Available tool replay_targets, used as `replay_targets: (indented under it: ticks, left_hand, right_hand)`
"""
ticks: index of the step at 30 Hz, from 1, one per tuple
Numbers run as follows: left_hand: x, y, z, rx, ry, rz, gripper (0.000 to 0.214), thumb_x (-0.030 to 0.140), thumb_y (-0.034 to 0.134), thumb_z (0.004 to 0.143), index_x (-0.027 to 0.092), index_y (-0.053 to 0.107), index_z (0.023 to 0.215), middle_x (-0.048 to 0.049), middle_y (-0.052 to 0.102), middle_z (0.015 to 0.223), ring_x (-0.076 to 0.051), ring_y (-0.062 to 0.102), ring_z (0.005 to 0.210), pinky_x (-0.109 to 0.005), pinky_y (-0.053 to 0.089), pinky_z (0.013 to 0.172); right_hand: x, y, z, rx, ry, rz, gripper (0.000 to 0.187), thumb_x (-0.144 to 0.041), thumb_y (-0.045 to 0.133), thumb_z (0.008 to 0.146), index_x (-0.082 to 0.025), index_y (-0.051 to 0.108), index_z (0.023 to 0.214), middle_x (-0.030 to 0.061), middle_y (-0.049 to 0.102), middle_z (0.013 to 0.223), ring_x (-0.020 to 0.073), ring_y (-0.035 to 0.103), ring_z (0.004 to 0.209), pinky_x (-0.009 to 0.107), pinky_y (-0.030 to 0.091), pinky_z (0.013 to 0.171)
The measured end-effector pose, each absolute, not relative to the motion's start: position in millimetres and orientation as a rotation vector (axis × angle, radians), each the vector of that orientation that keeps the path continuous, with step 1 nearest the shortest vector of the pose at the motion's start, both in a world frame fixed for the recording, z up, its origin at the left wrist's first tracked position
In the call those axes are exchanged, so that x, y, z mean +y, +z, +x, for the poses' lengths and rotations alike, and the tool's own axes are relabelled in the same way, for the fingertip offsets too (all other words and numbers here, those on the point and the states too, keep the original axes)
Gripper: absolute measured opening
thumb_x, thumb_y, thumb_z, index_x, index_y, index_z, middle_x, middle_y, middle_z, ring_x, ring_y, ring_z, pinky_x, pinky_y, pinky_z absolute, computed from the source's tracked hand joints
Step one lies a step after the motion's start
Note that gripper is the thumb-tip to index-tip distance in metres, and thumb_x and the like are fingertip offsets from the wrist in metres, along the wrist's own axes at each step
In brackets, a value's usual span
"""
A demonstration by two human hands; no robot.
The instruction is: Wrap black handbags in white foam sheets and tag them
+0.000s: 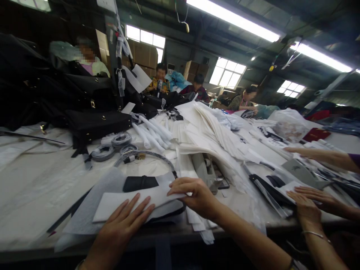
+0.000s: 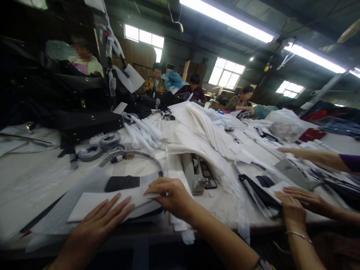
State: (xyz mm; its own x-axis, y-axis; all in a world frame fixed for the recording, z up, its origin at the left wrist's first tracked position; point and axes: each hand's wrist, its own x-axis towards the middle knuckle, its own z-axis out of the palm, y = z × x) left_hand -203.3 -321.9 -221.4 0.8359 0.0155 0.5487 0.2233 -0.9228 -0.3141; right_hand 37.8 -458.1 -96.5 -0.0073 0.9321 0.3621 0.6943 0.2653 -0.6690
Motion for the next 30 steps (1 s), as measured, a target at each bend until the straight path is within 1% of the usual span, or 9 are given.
replay_targets:
  ticks: [3,7,11,13,14,16,20,25,30]
  left_hand:
    - [-322.0,-223.1,-204.5,-0.203,-0.768,-2.671,0.055,0.012,0.023,0.1,0.029,0.041,0.15,0.0017,0.043,0.154,-0.025,0.046,0.138,-0.042,0.046,0.106]
    - [-330.4,-221.4,-201.0,-0.207,-0.76,-2.67,0.055,0.011,0.022,0.1,0.026,0.044,0.148,0.0002,0.043,0.154,-0.025,0.043,0.14,-0.044,0.04,0.11]
    - [-345.6,-217.9,-191.0,-0.219,-0.77,-2.664,0.051,0.005,0.024,0.094,0.007,0.056,0.135,-0.0159,0.051,0.146,-0.031,0.047,0.136,-0.051,0.036,0.113]
    - [-348.6,-215.1,-187.3,-0.199,-0.74,-2.712,0.048,0.003,0.029,0.091,0.002,0.059,0.128,-0.0219,0.055,0.14,-0.032,0.051,0.133,-0.048,0.04,0.112]
    - [-348.2,-213.0,-186.6,-0.183,-0.714,-2.754,0.049,0.001,0.031,0.088,0.002,0.059,0.128,-0.0218,0.056,0.14,-0.031,0.051,0.133,-0.046,0.042,0.111]
    - [-345.2,-207.4,-187.2,-0.152,-0.646,-2.855,0.059,-0.003,0.033,0.084,0.009,0.052,0.138,-0.0174,0.05,0.147,-0.028,0.047,0.137,-0.044,0.042,0.112]
    - [-341.3,-197.1,-191.2,-0.096,-0.544,-2.959,0.078,-0.005,0.035,0.083,0.026,0.029,0.154,-0.0073,0.027,0.162,-0.025,0.035,0.145,-0.045,0.04,0.113]
    - [-345.8,-201.4,-193.0,-0.043,-0.521,-2.888,0.076,-0.003,0.037,0.086,0.029,0.028,0.155,0.0026,0.033,0.159,-0.027,0.036,0.144,-0.048,0.042,0.111]
    - [-347.2,-206.7,-194.2,-0.082,-0.515,-2.905,0.073,0.0,0.038,0.089,0.032,0.028,0.154,0.0045,0.032,0.159,-0.027,0.037,0.144,-0.047,0.041,0.112]
  right_hand:
    - [-481.5,-129.2,20.6,-1.871,0.243,-1.486,0.028,-0.013,0.052,0.095,-0.021,0.07,0.115,0.0072,0.07,0.124,0.0172,0.065,0.117,0.032,0.051,0.104]
    - [-500.5,-176.5,1.8,-1.973,-0.129,-1.468,0.037,-0.012,0.046,0.096,-0.017,0.061,0.129,0.0098,0.07,0.125,0.0225,0.062,0.123,0.044,0.045,0.111]
    - [-504.7,-204.6,-2.8,-1.931,-0.269,-1.443,0.04,-0.014,0.043,0.098,-0.019,0.056,0.136,0.0088,0.069,0.127,0.0208,0.061,0.124,0.042,0.044,0.112]
    - [-505.3,-210.3,-2.3,-1.918,-0.272,-1.44,0.041,-0.015,0.042,0.098,-0.019,0.055,0.137,0.0083,0.069,0.128,0.0201,0.06,0.126,0.042,0.043,0.113]
    - [-505.8,-212.0,-2.1,-1.916,-0.266,-1.443,0.041,-0.015,0.042,0.098,-0.019,0.054,0.137,0.0083,0.068,0.129,0.0201,0.059,0.126,0.042,0.043,0.113]
    - [-507.0,-214.4,-2.1,-1.919,-0.247,-1.454,0.043,-0.015,0.043,0.098,-0.02,0.054,0.139,0.0085,0.067,0.131,0.02,0.057,0.129,0.043,0.042,0.114]
    - [-506.7,-219.2,-3.6,-1.915,-0.25,-1.459,0.043,-0.014,0.041,0.097,-0.018,0.055,0.137,0.0094,0.065,0.133,0.0193,0.054,0.132,0.044,0.04,0.115]
    - [-512.6,-216.9,-5.3,-1.964,-0.386,-1.41,0.04,-0.014,0.038,0.099,-0.012,0.057,0.134,0.0111,0.067,0.13,0.021,0.051,0.135,0.046,0.041,0.115]
    - [-550.0,-216.4,-9.6,-2.002,-0.408,-1.429,0.032,-0.01,0.046,0.1,-0.014,0.062,0.128,0.0066,0.07,0.126,0.0182,0.054,0.132,0.041,0.041,0.116]
